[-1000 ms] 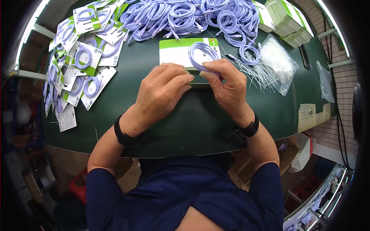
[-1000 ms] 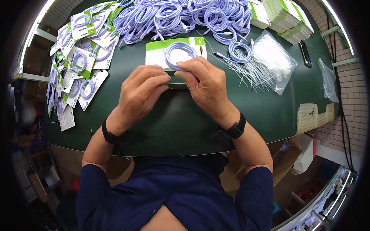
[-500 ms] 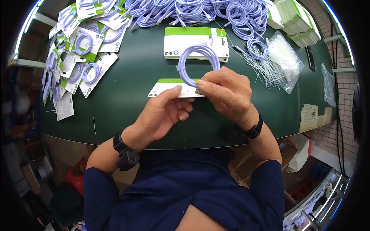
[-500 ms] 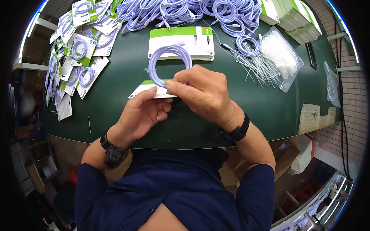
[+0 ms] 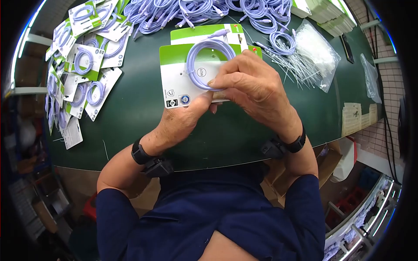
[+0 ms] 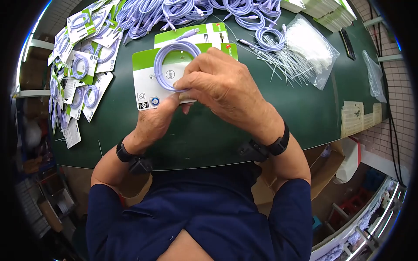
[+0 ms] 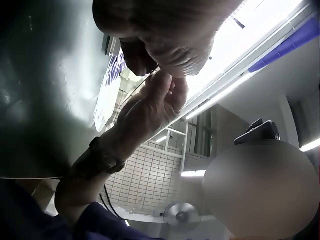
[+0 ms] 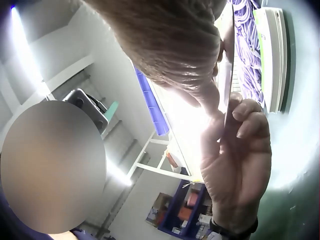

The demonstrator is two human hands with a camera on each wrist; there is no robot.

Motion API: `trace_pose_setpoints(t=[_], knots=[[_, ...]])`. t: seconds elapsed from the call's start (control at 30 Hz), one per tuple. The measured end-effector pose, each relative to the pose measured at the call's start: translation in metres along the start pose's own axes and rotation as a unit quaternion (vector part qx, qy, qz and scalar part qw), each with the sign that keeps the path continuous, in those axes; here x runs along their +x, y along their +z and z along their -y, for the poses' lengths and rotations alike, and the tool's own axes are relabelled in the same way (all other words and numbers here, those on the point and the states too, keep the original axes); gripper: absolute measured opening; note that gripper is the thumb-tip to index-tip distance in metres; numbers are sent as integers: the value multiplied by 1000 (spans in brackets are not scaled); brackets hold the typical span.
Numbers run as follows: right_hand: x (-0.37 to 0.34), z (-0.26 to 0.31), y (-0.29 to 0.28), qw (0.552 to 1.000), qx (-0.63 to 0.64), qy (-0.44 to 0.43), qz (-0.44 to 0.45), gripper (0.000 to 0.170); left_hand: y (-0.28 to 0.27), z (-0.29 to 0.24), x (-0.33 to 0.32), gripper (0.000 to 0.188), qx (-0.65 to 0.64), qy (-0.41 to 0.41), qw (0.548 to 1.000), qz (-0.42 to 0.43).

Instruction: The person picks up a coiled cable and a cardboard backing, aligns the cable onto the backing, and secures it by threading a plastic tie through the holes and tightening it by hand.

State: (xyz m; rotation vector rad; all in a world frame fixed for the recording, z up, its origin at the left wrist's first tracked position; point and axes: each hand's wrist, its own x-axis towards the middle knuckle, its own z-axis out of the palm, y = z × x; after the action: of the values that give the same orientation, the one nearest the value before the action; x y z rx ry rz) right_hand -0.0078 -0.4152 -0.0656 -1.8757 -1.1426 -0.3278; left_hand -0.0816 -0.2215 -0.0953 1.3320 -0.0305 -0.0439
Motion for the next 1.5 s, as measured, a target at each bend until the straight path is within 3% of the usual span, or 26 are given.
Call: trace_pose_setpoints(t=[0.13, 0.27, 0.37, 0.5, 0.67, 0.77, 0.93, 1.07, 1.1, 1.17, 1.2, 1.27, 1.3, 1.37, 1.43, 1.5], knots=[[-2, -6, 4, 1000, 16, 10, -6, 34, -12, 3, 8, 25, -5, 0, 999, 47], [-3, -8, 6, 999, 36, 18, -1, 34, -19, 4, 12, 47, -9, 33, 994, 102], [-3, -9, 11, 998, 64, 26, 3, 33, -11, 1, 12, 28, -54, -14, 998, 13], [-7, -15, 21, 996, 83, 35, 1, 34, 0, 8, 21, 28, -21, 15, 995, -93], [-3, -14, 21, 986, 145, 84, 3, 34, -13, 27, 29, 34, 20, 66, 993, -95], [-2, -11, 16, 984, 141, 108, 28, 35, -6, 11, 26, 33, 0, 12, 995, -100], [-3, -7, 16, 978, 139, 150, 46, 35, -5, 4, 26, 27, 2, -8, 994, -107], [-8, -11, 25, 983, 134, 125, 21, 35, -13, 1, 25, 26, 55, -52, 992, -97], [-8, -11, 28, 985, 125, 122, 18, 35, -19, 5, 23, 26, 155, 22, 984, -91], [-7, -10, 27, 990, 104, 97, 6, 34, -21, 12, 30, 27, 328, 183, 924, -68], [-5, -8, 25, 992, 77, 96, 5, 34, -19, 10, 34, 27, 311, 200, 927, -58], [-1, -6, 20, 993, 101, 57, -37, 32, -16, 5, 37, 34, 132, 108, 981, -92], [-2, -7, 7, 994, 83, 56, -37, 32, -13, 4, 39, 34, 120, 117, 982, -82], [-2, -8, -11, 989, 56, 123, -66, 27, -11, 1, 43, 43, 31, 124, 987, -93], [-4, -12, -28, 984, 41, 156, -81, 24, -15, -2, 47, 44, 29, 116, 989, -89], [-15, -32, -57, 960, -102, 256, -52, 16, -19, -4, 47, 46, 37, 91, 991, -93]])
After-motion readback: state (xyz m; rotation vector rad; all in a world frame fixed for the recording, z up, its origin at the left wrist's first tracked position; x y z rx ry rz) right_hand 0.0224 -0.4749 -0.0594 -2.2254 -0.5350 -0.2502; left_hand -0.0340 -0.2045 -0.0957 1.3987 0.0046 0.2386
